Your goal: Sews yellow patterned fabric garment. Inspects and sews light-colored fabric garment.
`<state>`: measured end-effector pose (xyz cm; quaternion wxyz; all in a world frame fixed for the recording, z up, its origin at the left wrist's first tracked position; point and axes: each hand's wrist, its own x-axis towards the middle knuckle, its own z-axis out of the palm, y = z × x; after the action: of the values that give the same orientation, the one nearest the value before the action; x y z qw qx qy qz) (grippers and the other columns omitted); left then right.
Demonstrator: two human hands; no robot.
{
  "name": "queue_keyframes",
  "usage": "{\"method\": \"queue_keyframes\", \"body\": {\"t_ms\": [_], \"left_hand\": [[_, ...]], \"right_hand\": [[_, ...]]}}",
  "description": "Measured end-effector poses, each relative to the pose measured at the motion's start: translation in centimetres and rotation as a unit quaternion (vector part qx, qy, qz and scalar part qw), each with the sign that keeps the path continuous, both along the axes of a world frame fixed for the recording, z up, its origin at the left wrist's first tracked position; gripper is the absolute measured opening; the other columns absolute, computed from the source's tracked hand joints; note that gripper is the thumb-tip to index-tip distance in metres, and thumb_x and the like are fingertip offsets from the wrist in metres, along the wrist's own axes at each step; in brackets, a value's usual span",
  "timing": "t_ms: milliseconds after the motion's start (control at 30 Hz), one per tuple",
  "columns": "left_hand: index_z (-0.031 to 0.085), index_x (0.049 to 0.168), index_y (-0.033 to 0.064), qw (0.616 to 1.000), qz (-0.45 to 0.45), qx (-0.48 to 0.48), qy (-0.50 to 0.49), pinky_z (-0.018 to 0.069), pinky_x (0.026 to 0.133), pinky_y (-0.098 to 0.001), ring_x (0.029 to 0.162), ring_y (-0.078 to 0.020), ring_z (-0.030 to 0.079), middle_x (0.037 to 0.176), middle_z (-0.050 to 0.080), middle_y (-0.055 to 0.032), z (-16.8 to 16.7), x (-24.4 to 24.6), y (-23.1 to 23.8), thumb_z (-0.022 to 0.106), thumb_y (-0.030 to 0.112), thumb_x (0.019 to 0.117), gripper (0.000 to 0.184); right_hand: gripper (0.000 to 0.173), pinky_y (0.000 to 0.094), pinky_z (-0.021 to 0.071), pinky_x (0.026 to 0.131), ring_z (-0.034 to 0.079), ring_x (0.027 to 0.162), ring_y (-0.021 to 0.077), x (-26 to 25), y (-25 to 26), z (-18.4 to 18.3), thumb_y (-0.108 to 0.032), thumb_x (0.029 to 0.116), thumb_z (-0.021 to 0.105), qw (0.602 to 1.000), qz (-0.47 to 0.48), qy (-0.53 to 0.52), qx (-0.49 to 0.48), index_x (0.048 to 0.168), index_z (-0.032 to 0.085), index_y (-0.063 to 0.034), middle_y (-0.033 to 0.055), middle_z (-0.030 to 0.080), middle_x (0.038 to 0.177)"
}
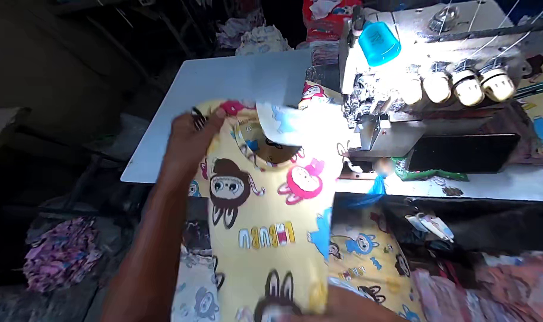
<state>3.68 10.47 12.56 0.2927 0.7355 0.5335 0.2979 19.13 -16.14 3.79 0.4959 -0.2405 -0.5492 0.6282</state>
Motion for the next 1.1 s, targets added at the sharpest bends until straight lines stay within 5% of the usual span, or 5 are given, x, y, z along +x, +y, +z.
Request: {"method": "queue_keyframes", "body": {"t_ms": [167, 367, 600, 700, 1100], "left_hand": [[0.057, 0.133, -0.0058, 0.974, -0.136, 0.048, 0.173, 0.0509, 0.098, -0.0579, 0.114, -0.0401, 0.064, 0.125, 0.064, -0.0272, -3.5, 1.0, 5.4, 0.062, 0.016, 0.1026, 0.038], [0.052, 0.132, -0.0050, 0.963, -0.138, 0.229, -0.046, 0.0505, 0.103, -0.0413, 0.127, -0.0283, 0.056, 0.136, 0.054, -0.0227, -9.9, 6.3, -4.2, 0.068, 0.022, 0.0978, 0.046], [0.070, 0.118, 0.0040, 0.960, -0.132, 0.227, -0.094, 0.0466, 0.104, -0.0346, 0.127, -0.0190, 0.054, 0.138, 0.057, -0.0122, -10.8, 7.8, -5.9, 0.063, 0.016, 0.0994, 0.023], [0.071, 0.109, -0.0033, 0.970, -0.168, 0.142, -0.103, 0.0534, 0.097, -0.0301, 0.115, -0.0142, 0.063, 0.130, 0.064, -0.0140, -8.8, 7.7, -2.6, 0.059, 0.018, 0.1031, 0.026], [0.074, 0.096, 0.0053, 0.819, -0.368, 0.378, 0.228, 0.0373, 0.042, -0.0292, 0.049, -0.0194, 0.053, 0.069, 0.059, -0.0081, -5.9, 9.3, -10.6, 0.056, 0.014, 0.1002, 0.021]], "right_hand": [[0.029, 0.0553, 0.0564, 0.091, 0.069, 0.106, 0.0395, 2.6, 0.5, -11.8, -0.011, 0.0970, 0.064, 0.848, -0.257, -0.462, -0.042, 0.120, 0.068, 0.0052, 0.0238, 0.069, 0.116], [0.025, 0.0295, 0.0566, 0.094, 0.069, 0.106, 0.0155, 8.7, 4.2, -8.0, -0.011, 0.1014, 0.057, 0.792, -0.498, -0.352, 0.035, 0.116, 0.073, 0.0001, 0.0126, 0.072, 0.113], [0.021, 0.0225, 0.0577, 0.083, 0.067, 0.090, 0.0062, 8.3, 9.7, -5.8, -0.010, 0.0955, 0.068, 0.878, -0.457, -0.132, -0.055, 0.113, 0.069, 0.0008, 0.0064, 0.069, 0.103], [0.010, 0.0171, 0.0544, 0.076, 0.061, 0.083, 0.0020, 7.9, 9.5, -5.8, -0.013, 0.0970, 0.067, 0.884, -0.452, -0.108, -0.054, 0.091, 0.070, -0.0047, -0.0003, 0.063, 0.093], [0.020, 0.0096, 0.0511, 0.074, 0.063, 0.080, -0.0074, 7.3, 5.6, -5.3, -0.015, 0.1054, 0.053, 0.865, -0.477, -0.152, -0.040, 0.112, 0.065, 0.0003, -0.0040, 0.070, 0.090]]}}
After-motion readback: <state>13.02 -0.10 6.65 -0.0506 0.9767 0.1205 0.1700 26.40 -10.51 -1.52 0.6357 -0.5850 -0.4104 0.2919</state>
